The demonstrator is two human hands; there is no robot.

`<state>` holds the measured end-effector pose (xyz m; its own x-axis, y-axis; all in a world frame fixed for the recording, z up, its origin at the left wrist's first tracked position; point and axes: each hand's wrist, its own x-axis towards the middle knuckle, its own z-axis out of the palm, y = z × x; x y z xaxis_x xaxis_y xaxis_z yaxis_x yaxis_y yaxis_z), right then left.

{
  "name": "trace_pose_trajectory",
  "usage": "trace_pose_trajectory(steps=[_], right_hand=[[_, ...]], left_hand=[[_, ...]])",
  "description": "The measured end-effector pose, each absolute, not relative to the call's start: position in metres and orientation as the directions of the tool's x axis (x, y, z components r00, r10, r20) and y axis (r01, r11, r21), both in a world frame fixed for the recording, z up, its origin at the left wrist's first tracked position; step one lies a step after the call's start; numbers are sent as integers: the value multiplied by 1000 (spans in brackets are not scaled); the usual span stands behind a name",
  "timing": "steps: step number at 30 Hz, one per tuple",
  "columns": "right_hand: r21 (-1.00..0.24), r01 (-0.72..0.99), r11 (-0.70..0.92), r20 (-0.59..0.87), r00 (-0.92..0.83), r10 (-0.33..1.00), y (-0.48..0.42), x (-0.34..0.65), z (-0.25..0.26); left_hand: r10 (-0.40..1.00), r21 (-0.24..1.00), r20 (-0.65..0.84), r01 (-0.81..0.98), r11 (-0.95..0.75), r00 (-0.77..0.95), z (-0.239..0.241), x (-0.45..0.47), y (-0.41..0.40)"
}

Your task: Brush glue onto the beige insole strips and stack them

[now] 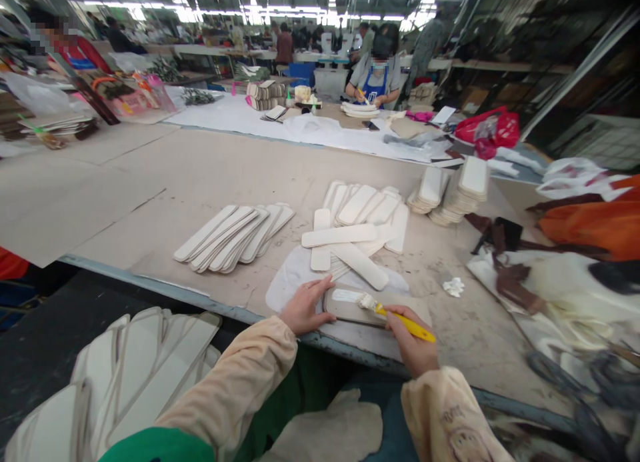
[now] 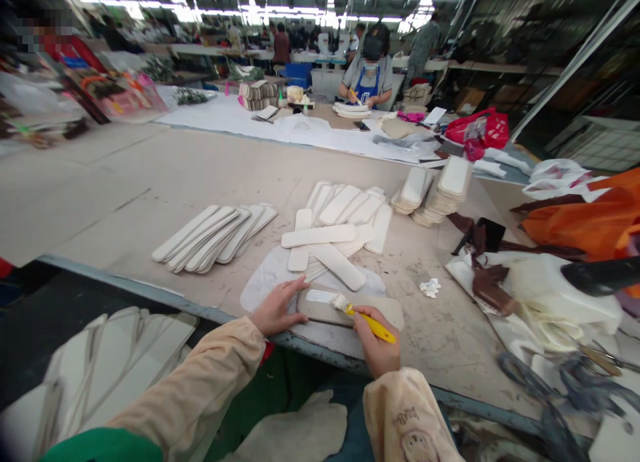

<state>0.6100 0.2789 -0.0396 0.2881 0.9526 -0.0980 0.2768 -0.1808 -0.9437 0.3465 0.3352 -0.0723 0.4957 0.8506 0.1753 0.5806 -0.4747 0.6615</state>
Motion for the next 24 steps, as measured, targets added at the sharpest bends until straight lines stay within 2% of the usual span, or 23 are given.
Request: trace_pose_trajectory(steps=[10, 16, 20, 24], right_hand=[[-892, 333, -305, -92, 527, 845, 268, 689, -45], [-883, 355, -307, -33, 605, 795, 261, 714, -43], [-933, 280, -224, -38, 544, 838, 259, 697, -40], [-980, 150, -131, -74, 335, 939, 264, 644, -37]], left_hand=[[851, 645, 169, 597, -477, 497, -69, 346, 334], [846, 638, 200, 590, -495, 494, -74, 345, 335], [840, 627, 208, 590, -508, 501, -77, 345, 335], [833, 626, 213, 583, -518, 511, -78, 345, 336]])
